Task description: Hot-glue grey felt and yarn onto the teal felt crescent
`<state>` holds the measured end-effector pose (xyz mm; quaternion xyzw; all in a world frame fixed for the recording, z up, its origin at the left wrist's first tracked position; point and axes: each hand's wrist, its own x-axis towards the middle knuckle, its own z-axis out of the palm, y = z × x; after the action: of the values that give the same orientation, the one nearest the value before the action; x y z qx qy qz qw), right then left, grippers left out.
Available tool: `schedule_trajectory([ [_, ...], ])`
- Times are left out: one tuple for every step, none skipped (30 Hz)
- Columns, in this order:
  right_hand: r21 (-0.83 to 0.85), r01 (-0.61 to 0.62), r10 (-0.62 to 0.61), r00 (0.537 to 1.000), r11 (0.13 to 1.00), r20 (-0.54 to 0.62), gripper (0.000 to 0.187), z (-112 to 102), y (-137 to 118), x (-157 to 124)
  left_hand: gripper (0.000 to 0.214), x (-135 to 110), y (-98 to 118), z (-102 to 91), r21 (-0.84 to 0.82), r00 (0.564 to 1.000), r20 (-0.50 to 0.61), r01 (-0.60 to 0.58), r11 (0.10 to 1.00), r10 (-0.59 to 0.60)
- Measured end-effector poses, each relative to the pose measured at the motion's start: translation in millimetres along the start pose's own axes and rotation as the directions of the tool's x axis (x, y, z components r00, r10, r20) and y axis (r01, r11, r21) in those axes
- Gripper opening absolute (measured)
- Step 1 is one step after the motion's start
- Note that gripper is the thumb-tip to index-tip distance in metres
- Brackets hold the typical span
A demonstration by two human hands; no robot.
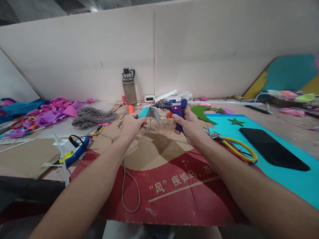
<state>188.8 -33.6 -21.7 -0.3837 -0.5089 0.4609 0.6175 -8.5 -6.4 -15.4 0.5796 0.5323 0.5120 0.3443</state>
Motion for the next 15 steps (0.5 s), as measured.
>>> schedule_trajectory([
  [0.013,-0.006,0.006,1.0,1.0,-0.01,0.029,-0.7,-0.6,0.6,0.011,1.5,-0.9,-0.4,-0.023,1.0,-0.01,0.017,1.0,-0.017],
  [0.018,-0.022,0.022,0.999,1.0,-0.028,0.027,-1.7,-1.1,1.7,0.011,3.1,-1.5,-0.8,-0.055,0.999,-0.024,0.032,0.998,-0.033],
  [0.01,-0.049,0.05,0.997,0.999,-0.053,0.025,-3.0,-1.1,3.2,0.012,4.6,-1.7,-1.1,-0.091,0.998,-0.039,0.041,0.995,-0.045],
  [-0.014,-0.089,0.088,0.993,0.996,-0.081,0.021,-4.5,-0.7,5.3,0.012,6.0,-1.6,-1.4,-0.125,0.997,-0.056,0.044,0.991,-0.051],
  [-0.056,-0.143,0.136,0.985,0.988,-0.111,0.016,-6.1,0.5,7.9,0.013,7.0,-1.2,-1.7,-0.155,0.996,-0.075,0.037,0.987,-0.049],
  [-0.105,-0.203,0.187,0.973,0.974,-0.138,0.011,-7.5,2.3,10.8,0.013,7.6,-0.4,-1.9,-0.182,0.995,-0.093,0.021,0.983,-0.039],
  [-0.153,-0.26,0.236,0.959,0.953,-0.159,0.008,-8.8,4.6,14.0,0.014,7.8,0.7,-2.0,-0.206,0.994,-0.109,0.001,0.979,-0.024],
  [-0.193,-0.309,0.279,0.945,0.931,-0.171,0.01,-9.8,7.3,17.1,0.015,7.6,1.9,-2.1,-0.229,0.993,-0.121,-0.022,0.973,-0.006],
  [-0.22,-0.349,0.315,0.933,0.911,-0.175,0.013,-10.4,10.1,20.1,0.016,7.1,3.2,-2.1,-0.25,0.991,-0.135,-0.047,0.967,0.013],
  [-0.234,-0.379,0.344,0.923,0.896,-0.174,0.015,-10.5,12.8,22.8,0.017,6.4,4.5,-1.9,-0.267,0.989,-0.147,-0.068,0.961,0.029],
  [-0.238,-0.399,0.366,0.915,0.886,-0.171,0.017,-10.4,15.3,25.1,0.017,5.6,5.6,-1.7,-0.277,0.987,-0.154,-0.083,0.957,0.041],
  [-0.24,-0.413,0.381,0.909,0.878,-0.168,0.017,-9.9,17.6,27.1,0.018,4.9,6.5,-1.4,-0.28,0.986,-0.158,-0.091,0.956,0.048],
  [-0.246,-0.428,0.396,0.902,0.87,-0.169,0.017,-9.2,19.5,28.8,0.018,4.2,7.2,-1.0,-0.279,0.986,-0.158,-0.093,0.956,0.05],
  [-0.255,-0.441,0.409,0.896,0.861,-0.172,0.016,-8.5,21.2,30.1,0.018,3.8,7.5,-0.7,-0.278,0.987,-0.155,-0.092,0.956,0.05],
  [-0.266,-0.451,0.417,0.892,0.852,-0.176,0.016,-7.9,22.7,31.3,0.018,3.6,7.6,-0.3,-0.277,0.988,-0.149,-0.089,0.957,0.049],
])
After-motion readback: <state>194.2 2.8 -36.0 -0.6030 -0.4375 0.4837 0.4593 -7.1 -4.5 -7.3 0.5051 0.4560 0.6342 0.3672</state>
